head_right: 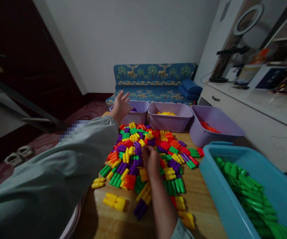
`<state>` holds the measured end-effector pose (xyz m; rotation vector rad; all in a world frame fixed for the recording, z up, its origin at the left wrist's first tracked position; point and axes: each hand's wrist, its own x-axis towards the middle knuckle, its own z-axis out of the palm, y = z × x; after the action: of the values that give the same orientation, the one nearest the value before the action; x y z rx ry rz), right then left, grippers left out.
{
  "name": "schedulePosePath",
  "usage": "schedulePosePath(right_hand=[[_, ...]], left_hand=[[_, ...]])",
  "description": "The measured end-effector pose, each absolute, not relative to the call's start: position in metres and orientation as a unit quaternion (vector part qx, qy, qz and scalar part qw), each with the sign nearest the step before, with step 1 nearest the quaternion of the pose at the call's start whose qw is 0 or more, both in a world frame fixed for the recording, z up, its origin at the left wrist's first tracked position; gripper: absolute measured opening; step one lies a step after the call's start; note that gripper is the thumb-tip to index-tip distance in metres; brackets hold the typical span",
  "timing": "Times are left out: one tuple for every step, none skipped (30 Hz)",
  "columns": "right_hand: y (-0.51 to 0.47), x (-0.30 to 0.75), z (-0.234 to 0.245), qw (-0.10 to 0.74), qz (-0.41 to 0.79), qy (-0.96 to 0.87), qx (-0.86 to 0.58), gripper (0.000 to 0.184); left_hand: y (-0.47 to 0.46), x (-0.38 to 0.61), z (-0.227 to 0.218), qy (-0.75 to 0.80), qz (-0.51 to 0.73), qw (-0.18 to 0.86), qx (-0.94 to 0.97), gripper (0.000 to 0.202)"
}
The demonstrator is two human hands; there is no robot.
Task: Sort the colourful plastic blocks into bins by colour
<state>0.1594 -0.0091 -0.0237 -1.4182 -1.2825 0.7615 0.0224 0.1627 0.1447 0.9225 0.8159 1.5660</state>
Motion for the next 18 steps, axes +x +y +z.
schedulePosePath(right_hand=[[-0.009, 0.159, -0.024, 0.516, 0.314, -0.534, -0.592, 0.036], [-0.009, 0.159, -0.025, 0.515, 0.313, -0.535, -0.592, 0.036], [-0.008, 0.159, -0.025, 0.512, 0.315, -0.536, -0.593, 0.035], [-0.007, 0.159, -0.026, 0.509, 0.317, -0.535, -0.595, 0.035], [-0.006, 0.160, -0.027, 0.505, 0.321, -0.533, -0.597, 0.034], [-0.005, 0.161, -0.028, 0.504, 0.325, -0.531, -0.599, 0.033], [-0.003, 0.161, -0.030, 0.500, 0.326, -0.533, -0.599, 0.033], [-0.002, 0.162, -0.031, 0.496, 0.325, -0.537, -0.599, 0.032], [-0.001, 0.163, -0.031, 0.494, 0.323, -0.542, -0.598, 0.033], [-0.001, 0.163, -0.031, 0.495, 0.322, -0.548, -0.593, 0.033], [-0.001, 0.163, -0.031, 0.497, 0.321, -0.553, -0.586, 0.035], [-0.002, 0.163, -0.030, 0.505, 0.316, -0.555, -0.581, 0.035], [-0.003, 0.162, -0.028, 0.516, 0.309, -0.555, -0.575, 0.035], [-0.005, 0.160, -0.027, 0.528, 0.304, -0.551, -0.570, 0.034], [-0.007, 0.159, -0.025, 0.536, 0.302, -0.547, -0.568, 0.032], [-0.008, 0.158, -0.024, 0.540, 0.304, -0.542, -0.568, 0.031], [-0.009, 0.157, -0.023, 0.542, 0.311, -0.536, -0.568, 0.029], [-0.009, 0.156, -0.023, 0.541, 0.321, -0.531, -0.568, 0.029]], left_hand=[[0.156, 0.024, 0.145, 0.341, 0.654, 0.565, 0.369, 0.042], [0.147, 0.026, 0.145, 0.337, 0.652, 0.589, 0.338, 0.043], [0.137, 0.030, 0.143, 0.337, 0.654, 0.604, 0.306, 0.042], [0.124, 0.035, 0.139, 0.349, 0.661, 0.604, 0.276, 0.039], [0.109, 0.039, 0.134, 0.365, 0.664, 0.600, 0.257, 0.035], [0.094, 0.044, 0.126, 0.378, 0.658, 0.599, 0.255, 0.031], [0.078, 0.048, 0.116, 0.383, 0.657, 0.588, 0.275, 0.027], [0.062, 0.051, 0.106, 0.394, 0.654, 0.568, 0.308, 0.024], [0.047, 0.052, 0.095, 0.413, 0.654, 0.528, 0.350, 0.022], [0.034, 0.052, 0.084, 0.443, 0.650, 0.474, 0.395, 0.022], [0.022, 0.050, 0.074, 0.480, 0.643, 0.407, 0.436, 0.025], [0.012, 0.046, 0.065, 0.525, 0.625, 0.344, 0.464, 0.028], [0.004, 0.041, 0.058, 0.571, 0.601, 0.286, 0.481, 0.032], [-0.002, 0.035, 0.052, 0.620, 0.559, 0.236, 0.498, 0.038], [-0.006, 0.029, 0.047, 0.670, 0.511, 0.187, 0.506, 0.044], [-0.008, 0.022, 0.043, 0.712, 0.462, 0.144, 0.509, 0.049], [-0.009, 0.016, 0.039, 0.745, 0.418, 0.109, 0.508, 0.054], [-0.008, 0.010, 0.036, 0.771, 0.382, 0.083, 0.502, 0.058]])
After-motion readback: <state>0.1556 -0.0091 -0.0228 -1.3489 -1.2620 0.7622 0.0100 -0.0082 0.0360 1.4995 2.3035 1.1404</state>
